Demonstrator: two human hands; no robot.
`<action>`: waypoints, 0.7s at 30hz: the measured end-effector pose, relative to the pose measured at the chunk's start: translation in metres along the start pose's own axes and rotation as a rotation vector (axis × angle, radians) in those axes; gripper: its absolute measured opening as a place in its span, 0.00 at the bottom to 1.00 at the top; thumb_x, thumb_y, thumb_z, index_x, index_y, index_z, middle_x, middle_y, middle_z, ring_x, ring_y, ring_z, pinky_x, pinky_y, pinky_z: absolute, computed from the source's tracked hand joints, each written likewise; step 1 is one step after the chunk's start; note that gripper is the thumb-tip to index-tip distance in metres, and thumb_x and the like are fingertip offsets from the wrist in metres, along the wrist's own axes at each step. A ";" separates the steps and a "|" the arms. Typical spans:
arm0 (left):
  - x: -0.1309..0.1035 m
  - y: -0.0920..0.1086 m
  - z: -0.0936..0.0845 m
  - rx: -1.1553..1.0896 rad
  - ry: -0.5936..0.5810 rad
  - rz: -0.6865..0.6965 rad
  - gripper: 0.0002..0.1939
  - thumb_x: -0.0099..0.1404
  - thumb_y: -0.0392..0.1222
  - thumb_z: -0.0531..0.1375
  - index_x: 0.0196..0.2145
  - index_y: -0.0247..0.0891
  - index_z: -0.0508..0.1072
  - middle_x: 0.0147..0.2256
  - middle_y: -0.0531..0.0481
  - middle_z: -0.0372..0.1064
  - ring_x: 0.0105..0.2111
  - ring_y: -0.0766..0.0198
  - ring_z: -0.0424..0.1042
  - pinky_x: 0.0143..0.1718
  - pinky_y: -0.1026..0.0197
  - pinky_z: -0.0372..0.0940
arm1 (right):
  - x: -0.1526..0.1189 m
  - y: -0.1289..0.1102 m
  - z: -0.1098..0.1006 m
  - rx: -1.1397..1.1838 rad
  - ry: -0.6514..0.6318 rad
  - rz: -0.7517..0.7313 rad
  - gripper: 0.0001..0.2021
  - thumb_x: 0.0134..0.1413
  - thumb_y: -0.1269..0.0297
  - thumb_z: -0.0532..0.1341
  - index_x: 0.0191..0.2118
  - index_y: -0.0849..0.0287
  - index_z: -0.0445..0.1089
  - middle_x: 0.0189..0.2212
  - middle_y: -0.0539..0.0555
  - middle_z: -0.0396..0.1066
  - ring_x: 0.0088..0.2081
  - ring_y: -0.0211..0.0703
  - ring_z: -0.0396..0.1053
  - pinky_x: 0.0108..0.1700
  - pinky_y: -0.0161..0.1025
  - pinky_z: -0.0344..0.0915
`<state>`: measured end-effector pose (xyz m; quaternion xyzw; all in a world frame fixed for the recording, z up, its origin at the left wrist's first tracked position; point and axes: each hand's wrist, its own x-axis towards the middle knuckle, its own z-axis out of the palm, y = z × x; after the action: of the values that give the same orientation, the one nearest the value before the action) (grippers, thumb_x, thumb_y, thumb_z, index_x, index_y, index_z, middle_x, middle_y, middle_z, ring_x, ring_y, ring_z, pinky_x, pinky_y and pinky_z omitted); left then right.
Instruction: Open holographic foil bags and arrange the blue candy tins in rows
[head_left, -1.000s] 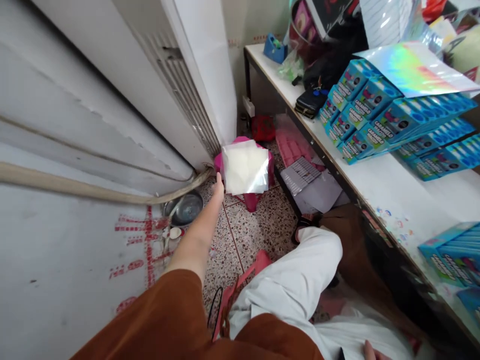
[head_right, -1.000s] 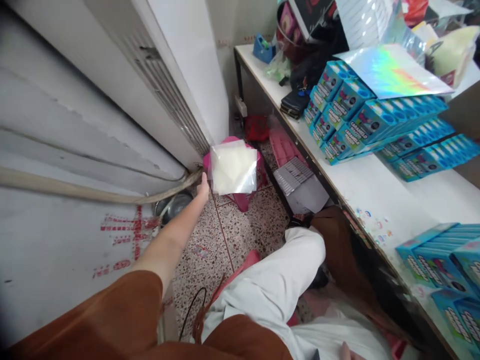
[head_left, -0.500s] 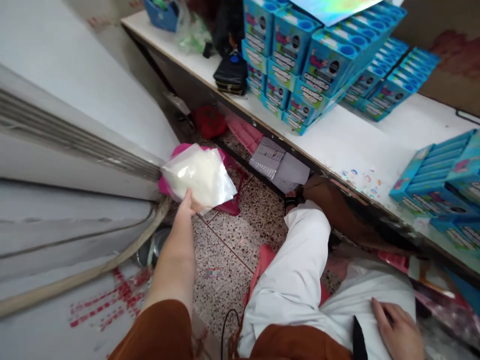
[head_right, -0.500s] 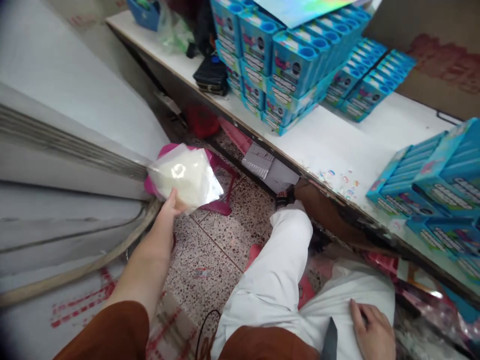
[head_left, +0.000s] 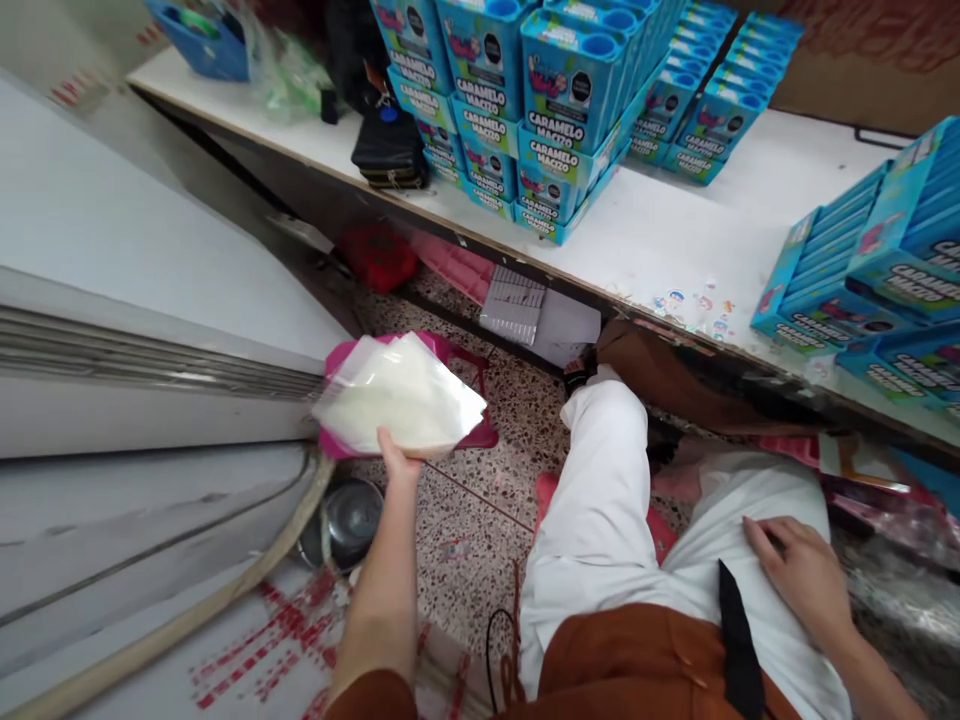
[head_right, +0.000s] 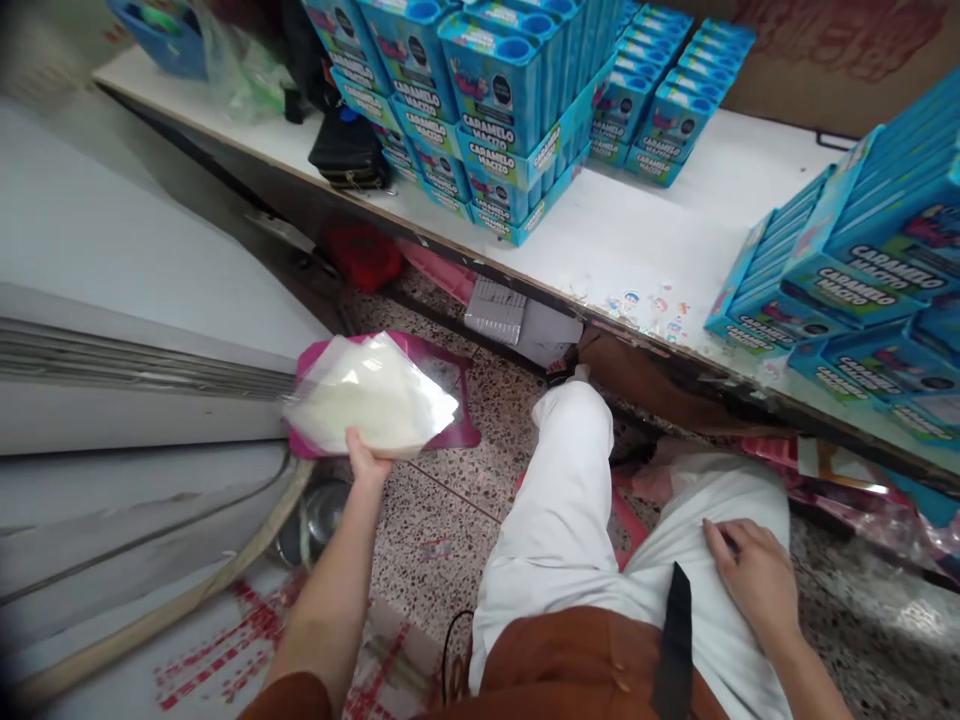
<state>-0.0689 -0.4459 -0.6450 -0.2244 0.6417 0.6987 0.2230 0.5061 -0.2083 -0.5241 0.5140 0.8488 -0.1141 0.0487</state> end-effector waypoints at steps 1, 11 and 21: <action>-0.012 -0.008 -0.012 -0.014 0.019 0.014 0.28 0.68 0.56 0.45 0.57 0.38 0.63 0.54 0.46 0.67 0.54 0.59 0.66 0.50 0.59 0.67 | 0.000 0.001 0.001 0.002 -0.001 -0.009 0.20 0.56 0.47 0.51 0.27 0.56 0.71 0.30 0.55 0.73 0.36 0.48 0.68 0.44 0.42 0.59; -0.133 -0.067 -0.167 0.088 0.256 -0.180 0.25 0.63 0.58 0.52 0.53 0.46 0.68 0.47 0.49 0.73 0.54 0.56 0.67 0.52 0.58 0.66 | 0.002 0.007 0.009 -0.025 0.013 -0.046 0.22 0.56 0.45 0.49 0.29 0.56 0.71 0.32 0.56 0.73 0.37 0.51 0.68 0.43 0.44 0.60; -0.205 -0.092 -0.260 -0.036 0.339 -0.514 0.28 0.62 0.60 0.51 0.56 0.47 0.67 0.38 0.47 0.77 0.39 0.48 0.77 0.38 0.48 0.74 | 0.005 0.007 0.005 -0.066 -0.046 -0.081 0.22 0.54 0.46 0.49 0.31 0.57 0.71 0.33 0.58 0.75 0.37 0.55 0.70 0.42 0.46 0.62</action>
<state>0.1577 -0.7032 -0.6148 -0.4966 0.5795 0.5832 0.2782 0.5093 -0.2019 -0.5306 0.4744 0.8710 -0.0996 0.0803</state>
